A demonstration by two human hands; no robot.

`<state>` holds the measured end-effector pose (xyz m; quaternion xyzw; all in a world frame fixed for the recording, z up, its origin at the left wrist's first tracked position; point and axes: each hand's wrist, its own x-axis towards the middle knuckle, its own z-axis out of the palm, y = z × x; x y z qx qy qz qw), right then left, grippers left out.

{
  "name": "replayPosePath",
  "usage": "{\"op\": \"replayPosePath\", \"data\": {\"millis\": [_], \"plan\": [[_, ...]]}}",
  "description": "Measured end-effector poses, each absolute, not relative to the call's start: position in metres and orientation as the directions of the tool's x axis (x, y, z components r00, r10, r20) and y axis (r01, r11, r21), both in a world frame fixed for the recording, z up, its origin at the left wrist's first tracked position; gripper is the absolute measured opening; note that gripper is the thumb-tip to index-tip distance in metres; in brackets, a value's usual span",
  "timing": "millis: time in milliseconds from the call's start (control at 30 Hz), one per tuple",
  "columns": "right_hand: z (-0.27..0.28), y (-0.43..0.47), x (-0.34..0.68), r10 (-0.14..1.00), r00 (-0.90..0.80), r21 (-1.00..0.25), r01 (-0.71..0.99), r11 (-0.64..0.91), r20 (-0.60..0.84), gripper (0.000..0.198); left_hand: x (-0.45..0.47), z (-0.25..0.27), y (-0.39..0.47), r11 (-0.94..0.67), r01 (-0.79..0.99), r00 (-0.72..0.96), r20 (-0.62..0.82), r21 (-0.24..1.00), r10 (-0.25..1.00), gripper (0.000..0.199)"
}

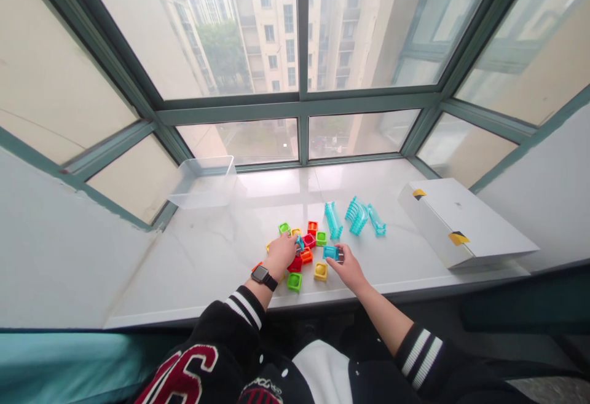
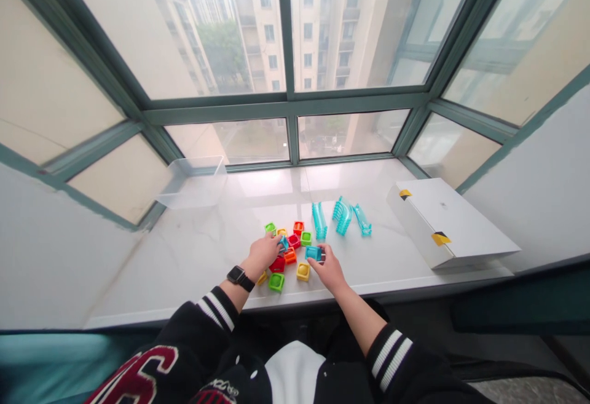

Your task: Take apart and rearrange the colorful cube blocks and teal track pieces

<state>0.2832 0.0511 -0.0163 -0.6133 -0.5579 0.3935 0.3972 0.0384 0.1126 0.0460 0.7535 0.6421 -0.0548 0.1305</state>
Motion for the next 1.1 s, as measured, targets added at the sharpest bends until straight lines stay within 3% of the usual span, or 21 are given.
{"op": "replayPosePath", "data": {"millis": [200, 333, 467, 567, 633, 733, 833, 1100], "plan": [[-0.036, 0.069, 0.266, 0.997, 0.014, -0.827, 0.557, -0.074, -0.08, 0.044, 0.023, 0.045, 0.104, -0.112, 0.989, 0.132, -0.24, 0.094, 0.962, 0.043], [-0.049, 0.071, 0.256, 0.998, -0.045, -0.703, 0.708, 0.068, 0.051, 0.042, 0.007, 0.049, 0.09, -0.111, 0.983, 0.127, -0.104, 0.15, 0.986, 0.04], [-0.06, 0.066, 0.248, 0.98, -0.004, -0.665, 0.733, 0.14, 0.201, 0.058, -0.001, 0.038, 0.077, -0.177, 0.946, 0.148, 0.124, 0.27, 0.981, 0.043], [-0.065, 0.068, 0.238, 0.97, -0.041, -0.637, 0.747, 0.189, 0.239, 0.069, -0.001, 0.022, 0.073, -0.269, 0.901, 0.206, 0.209, 0.341, 0.956, 0.049], [-0.067, 0.074, 0.231, 0.964, -0.106, -0.618, 0.748, 0.24, 0.245, 0.071, -0.003, 0.011, 0.073, -0.243, 0.88, 0.141, 0.264, 0.409, 0.954, 0.05], [-0.072, 0.086, 0.221, 0.948, -0.196, -0.579, 0.755, 0.308, 0.25, 0.069, -0.012, -0.005, 0.075, -0.17, 0.821, 0.016, 0.277, 0.545, 0.961, 0.05], [-0.073, 0.092, 0.21, 0.938, -0.205, -0.532, 0.78, 0.328, 0.279, 0.066, -0.024, -0.018, 0.076, -0.203, 0.744, 0.038, 0.263, 0.637, 0.964, 0.051], [-0.059, 0.087, 0.166, 0.897, -0.286, -0.498, 0.754, 0.429, 0.338, 0.056, -0.048, -0.029, 0.066, -0.122, 0.752, -0.142, 0.34, 0.648, 0.93, 0.047]]}}
